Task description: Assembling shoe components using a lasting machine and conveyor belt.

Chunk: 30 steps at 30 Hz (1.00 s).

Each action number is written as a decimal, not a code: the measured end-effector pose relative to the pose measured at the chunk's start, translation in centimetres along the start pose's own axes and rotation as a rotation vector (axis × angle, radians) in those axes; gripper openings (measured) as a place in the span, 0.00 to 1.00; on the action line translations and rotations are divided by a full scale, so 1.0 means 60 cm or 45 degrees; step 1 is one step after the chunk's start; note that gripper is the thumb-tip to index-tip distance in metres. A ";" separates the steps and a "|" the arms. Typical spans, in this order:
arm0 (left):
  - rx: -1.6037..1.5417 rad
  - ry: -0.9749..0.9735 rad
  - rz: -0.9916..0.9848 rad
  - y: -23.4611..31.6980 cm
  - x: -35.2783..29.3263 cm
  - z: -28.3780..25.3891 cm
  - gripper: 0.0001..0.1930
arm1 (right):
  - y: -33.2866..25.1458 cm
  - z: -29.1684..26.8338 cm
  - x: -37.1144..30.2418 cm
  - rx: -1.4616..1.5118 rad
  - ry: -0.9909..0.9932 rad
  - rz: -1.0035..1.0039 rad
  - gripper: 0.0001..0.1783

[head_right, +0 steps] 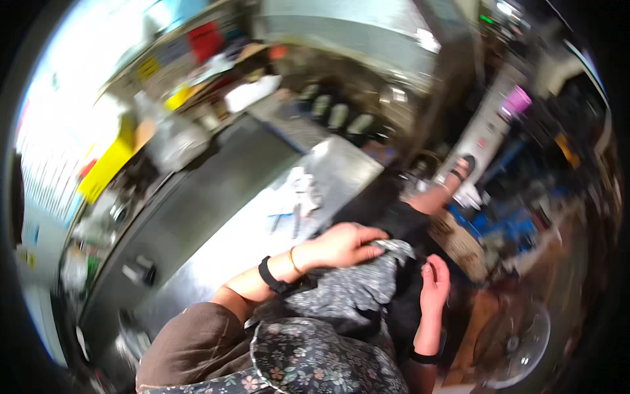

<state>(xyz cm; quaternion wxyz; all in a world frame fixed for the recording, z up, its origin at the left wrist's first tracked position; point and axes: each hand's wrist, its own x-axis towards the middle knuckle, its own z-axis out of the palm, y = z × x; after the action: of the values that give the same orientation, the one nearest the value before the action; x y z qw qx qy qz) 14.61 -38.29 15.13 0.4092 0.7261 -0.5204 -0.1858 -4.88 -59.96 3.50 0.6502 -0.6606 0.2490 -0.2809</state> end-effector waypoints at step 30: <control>0.292 0.939 -2.341 -0.243 -1.054 -0.408 0.61 | -0.191 0.240 -0.194 -0.946 -1.061 -0.599 0.16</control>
<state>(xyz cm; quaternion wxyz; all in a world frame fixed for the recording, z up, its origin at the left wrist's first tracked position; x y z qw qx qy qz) 15.82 30.71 8.37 0.1698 0.8943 0.3889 -0.1420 -3.63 -41.19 14.45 0.3392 -0.9351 -0.0979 -0.0288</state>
